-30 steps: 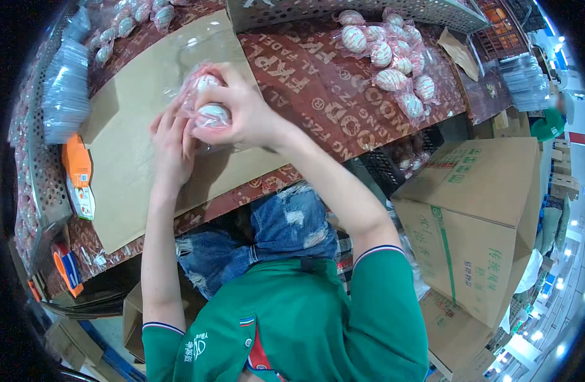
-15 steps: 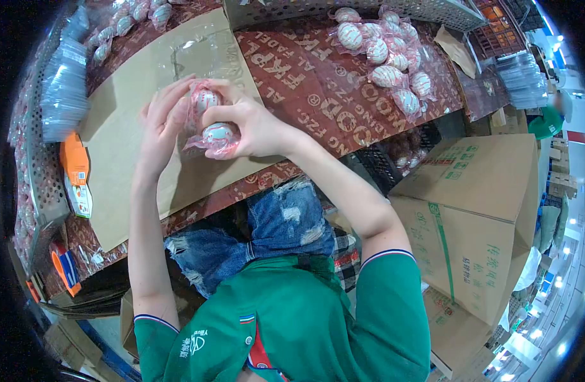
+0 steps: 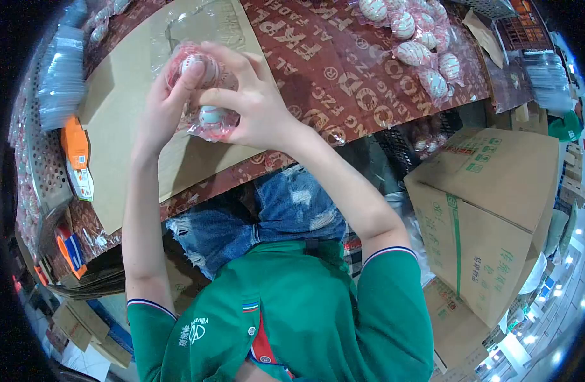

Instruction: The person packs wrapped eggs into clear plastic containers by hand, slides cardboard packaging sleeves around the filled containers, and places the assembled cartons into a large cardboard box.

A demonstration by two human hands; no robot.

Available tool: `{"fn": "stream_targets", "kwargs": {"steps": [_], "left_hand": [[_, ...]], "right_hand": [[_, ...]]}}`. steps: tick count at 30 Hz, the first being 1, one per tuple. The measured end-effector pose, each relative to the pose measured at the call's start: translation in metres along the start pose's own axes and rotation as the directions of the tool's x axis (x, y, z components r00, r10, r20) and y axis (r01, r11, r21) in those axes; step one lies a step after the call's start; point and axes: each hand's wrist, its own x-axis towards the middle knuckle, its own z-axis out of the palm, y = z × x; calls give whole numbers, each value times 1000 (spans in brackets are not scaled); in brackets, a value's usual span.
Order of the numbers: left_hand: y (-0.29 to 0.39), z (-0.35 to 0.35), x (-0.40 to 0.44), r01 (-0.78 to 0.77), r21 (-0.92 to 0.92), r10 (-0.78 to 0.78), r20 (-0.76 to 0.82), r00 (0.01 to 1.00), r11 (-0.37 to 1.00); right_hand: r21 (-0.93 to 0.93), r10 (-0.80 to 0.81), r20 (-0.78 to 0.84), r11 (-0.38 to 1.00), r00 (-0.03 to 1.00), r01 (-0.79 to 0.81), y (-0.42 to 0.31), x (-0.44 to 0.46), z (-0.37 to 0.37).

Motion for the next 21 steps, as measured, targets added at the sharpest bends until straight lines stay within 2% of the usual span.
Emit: {"fn": "stream_targets", "kwargs": {"steps": [2, 6, 8, 9, 11, 12, 14, 17, 18, 20, 21], "left_hand": [[0, 1, 2, -95, 106, 98, -26, 995, 990], [-4, 2, 7, -184, 212, 198, -49, 979, 960], [-6, 2, 10, -205, 431, 266, -86, 960, 879], [-6, 1, 13, -204, 432, 265, -85, 961, 879], [-2, -3, 19, -118, 278, 141, -62, 988, 953], [-2, -3, 20, -117, 280, 139, -62, 988, 953], [-1, -1, 22, -42, 130, 57, -117, 992, 991], [2, 2, 24, -52, 39, 58, -184, 981, 998], [5, 0, 25, -50, 39, 57, -183, 982, 998], [15, -4, 26, 25, -136, -53, -209, 976, 990], [7, -3, 30, -7, 28, 15, -293, 956, 1000]], "right_hand": [[12, 7, -12, 1000, 1000, -7, 1, -8, 4], [6, 2, -32, 1000, 999, -2, 5, -15, 3], [-14, -10, -15, 1000, 1000, 10, 7, -15, 4], [27, 4, -46, 1000, 999, -3, 7, -12, 5], [71, 19, -78, 997, 997, -14, 8, -7, 5], [34, 10, -70, 999, 997, -7, 8, -5, 4], [-3, 2, -66, 1000, 998, -3, 9, -3, 4], [11, 35, -82, 999, 996, -34, 10, -3, 5], [69, 38, -92, 997, 995, -32, 10, -5, 6], [127, 42, -103, 991, 994, -29, 9, -6, 8], [172, 66, -82, 984, 994, -51, 8, -6, 8]]}}
